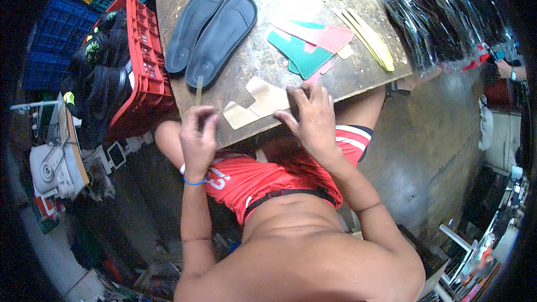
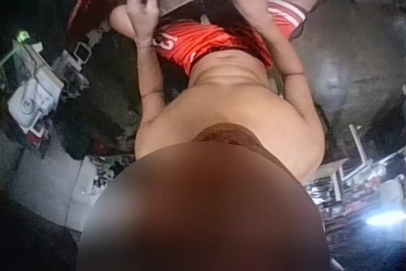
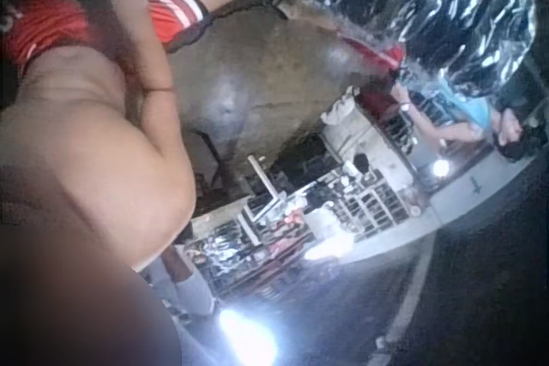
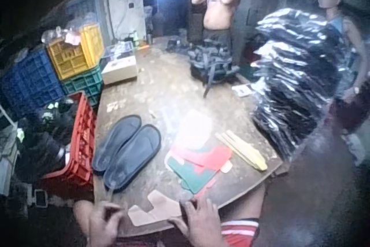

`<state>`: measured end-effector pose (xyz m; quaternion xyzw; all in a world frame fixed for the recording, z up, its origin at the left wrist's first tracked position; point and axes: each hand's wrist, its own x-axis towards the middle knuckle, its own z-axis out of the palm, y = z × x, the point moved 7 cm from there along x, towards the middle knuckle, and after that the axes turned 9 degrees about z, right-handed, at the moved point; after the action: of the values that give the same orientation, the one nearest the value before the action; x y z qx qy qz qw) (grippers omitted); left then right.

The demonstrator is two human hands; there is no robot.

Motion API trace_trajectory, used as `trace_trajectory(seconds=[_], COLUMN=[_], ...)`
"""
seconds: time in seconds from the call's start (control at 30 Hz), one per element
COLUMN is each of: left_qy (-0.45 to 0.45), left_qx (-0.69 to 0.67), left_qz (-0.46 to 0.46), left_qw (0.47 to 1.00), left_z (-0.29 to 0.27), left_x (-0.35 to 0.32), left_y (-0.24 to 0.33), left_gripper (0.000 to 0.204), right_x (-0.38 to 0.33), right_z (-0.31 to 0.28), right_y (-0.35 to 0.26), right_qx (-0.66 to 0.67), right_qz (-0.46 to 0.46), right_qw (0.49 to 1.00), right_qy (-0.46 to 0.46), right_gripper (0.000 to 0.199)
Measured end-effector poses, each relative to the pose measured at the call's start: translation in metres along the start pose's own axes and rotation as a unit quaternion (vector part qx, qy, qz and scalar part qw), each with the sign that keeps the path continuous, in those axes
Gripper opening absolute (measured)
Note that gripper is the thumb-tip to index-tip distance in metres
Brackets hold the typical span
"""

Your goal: The person gathers foam insoles and rubber soles from a cluttered workshop. They sit at a table and use a small stick to apply adhesive to the insoles, then press them onto the rubber soles to assemble slippers.

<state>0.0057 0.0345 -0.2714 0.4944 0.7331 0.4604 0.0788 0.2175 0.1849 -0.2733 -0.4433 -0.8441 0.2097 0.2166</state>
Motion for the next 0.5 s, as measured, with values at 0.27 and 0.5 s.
trace_trajectory(seconds=[0.27, 0.5], left_qy=[0.229, 0.219], left_qx=[-0.124, -0.193], left_qz=[-0.066, -0.058], left_qw=[0.963, 0.955], left_z=[-0.022, -0.018], left_x=[-0.012, -0.013], left_y=[-0.036, -0.048], left_gripper=[0.017, 0.018], right_x=[0.02, 0.133], right_z=[0.018, -0.035], right_y=[0.023, 0.05], right_qx=[0.224, 0.406], right_qz=[0.178, 0.104], right_qw=[0.926, 0.895], right_qy=[-0.248, -0.154], right_gripper=[0.032, 0.036])
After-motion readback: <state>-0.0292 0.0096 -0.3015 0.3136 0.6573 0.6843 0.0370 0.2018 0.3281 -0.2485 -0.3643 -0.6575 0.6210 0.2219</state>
